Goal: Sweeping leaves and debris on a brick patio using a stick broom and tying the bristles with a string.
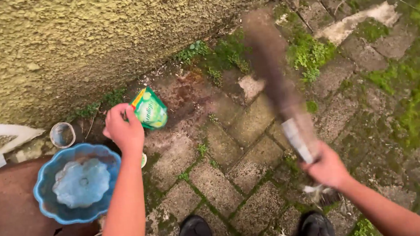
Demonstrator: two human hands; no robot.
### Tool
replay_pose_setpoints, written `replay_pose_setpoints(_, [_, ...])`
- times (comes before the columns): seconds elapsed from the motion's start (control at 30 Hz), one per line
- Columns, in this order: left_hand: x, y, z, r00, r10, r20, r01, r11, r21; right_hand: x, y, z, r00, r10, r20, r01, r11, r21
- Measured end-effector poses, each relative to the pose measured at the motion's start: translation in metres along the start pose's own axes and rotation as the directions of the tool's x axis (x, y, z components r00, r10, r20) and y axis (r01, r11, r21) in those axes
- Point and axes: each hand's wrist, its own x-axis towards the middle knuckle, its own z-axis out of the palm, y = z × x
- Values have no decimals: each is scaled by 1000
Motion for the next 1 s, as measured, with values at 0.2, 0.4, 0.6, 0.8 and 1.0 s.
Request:
replay_pose_setpoints(0.2, [-44, 24, -30, 998, 4, -56, -19, 961, -276, 54, 85, 12, 901, 30, 432, 258, 764, -592])
replay_pose_setpoints(0.4, [-74, 44, -56, 997, 23, 69, -3, 959, -282, 124, 126, -87, 978, 165, -127, -207, 837, -506])
replay_pose_setpoints(0.6, [-95, 35, -58, 992, 47, 116, -15, 964, -264, 158, 158, -78, 765, 417, -491, -254, 896, 365])
replay_pose_setpoints(0.8, [-120, 47, -38, 931, -115, 346, 218, 936, -275, 48, 92, 2, 983, 20, -181, -22, 1000, -9])
replay_pose_setpoints(1.0, [-145, 24, -18, 956, 20, 293, 53, 970, -239, 76, 118, 13, 929, 64, 365, 193, 758, -623])
